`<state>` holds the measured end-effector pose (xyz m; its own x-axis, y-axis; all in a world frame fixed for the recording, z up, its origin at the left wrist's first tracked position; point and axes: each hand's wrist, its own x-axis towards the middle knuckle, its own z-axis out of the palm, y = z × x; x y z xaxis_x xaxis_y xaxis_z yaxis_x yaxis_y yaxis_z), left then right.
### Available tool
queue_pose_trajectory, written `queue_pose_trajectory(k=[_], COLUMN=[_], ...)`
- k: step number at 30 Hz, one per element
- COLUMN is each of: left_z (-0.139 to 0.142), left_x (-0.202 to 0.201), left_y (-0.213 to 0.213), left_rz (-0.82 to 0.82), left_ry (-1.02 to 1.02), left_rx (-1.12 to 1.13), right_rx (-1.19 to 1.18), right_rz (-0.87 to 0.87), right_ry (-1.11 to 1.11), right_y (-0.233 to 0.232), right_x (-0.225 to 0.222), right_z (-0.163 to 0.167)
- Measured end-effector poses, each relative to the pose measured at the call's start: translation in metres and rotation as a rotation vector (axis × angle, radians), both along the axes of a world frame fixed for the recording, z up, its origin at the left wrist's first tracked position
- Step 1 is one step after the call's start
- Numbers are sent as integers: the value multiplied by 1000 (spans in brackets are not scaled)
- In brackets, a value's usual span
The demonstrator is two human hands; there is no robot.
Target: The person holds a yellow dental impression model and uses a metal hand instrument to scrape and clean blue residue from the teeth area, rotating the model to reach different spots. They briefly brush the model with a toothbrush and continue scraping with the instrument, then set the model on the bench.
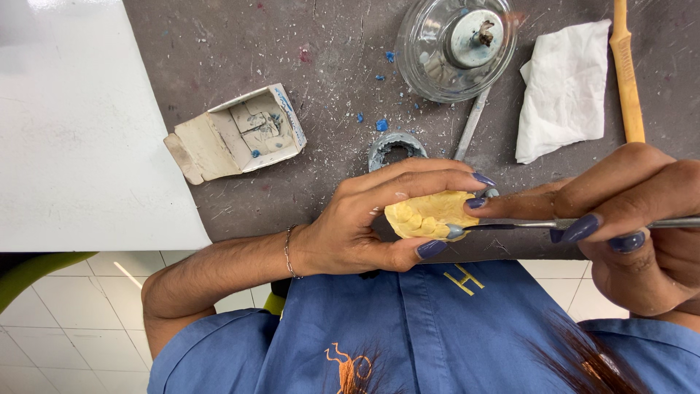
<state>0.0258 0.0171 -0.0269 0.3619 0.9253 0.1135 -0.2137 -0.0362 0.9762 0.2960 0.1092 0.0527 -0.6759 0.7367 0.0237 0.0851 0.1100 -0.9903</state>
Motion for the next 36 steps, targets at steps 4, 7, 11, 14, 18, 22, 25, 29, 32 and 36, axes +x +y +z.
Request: queue_pose_trajectory(k=[4, 7, 11, 14, 18, 22, 25, 29, 32, 36], left_z=[1, 1, 1, 1, 2, 3, 4, 4, 2, 1], left_x=[-1, -1, -1, -2, -3, -3, -5, -5, -3, -2], left_y=[0, 1, 1, 0, 1, 2, 2, 1, 1, 0], left_rz=[-8, -9, -2, -7, -15, -13, -17, -30, -22, -8], left_ry=[0, 18, 28, 43, 67, 52, 49, 37, 34, 21], left_rx=[-11, 1, 27, 16, 8, 14, 10, -8, 6, 11], right_rx=[-3, 4, 1, -5, 0, -27, -51, -34, -13, -30], right_rz=[31, 44, 34, 29, 41, 54, 61, 61, 27, -25], right_ry=[3, 11, -11, -4, 29, 18, 28, 30, -7, -75], right_y=[3, 3, 2, 2, 3, 4, 5, 3, 1, -2], right_x=[0, 1, 4, 4, 2, 0, -1, 1, 6, 13], right_z=[-1, -2, -4, -5, -6, -2, -1, -2, -5, -8])
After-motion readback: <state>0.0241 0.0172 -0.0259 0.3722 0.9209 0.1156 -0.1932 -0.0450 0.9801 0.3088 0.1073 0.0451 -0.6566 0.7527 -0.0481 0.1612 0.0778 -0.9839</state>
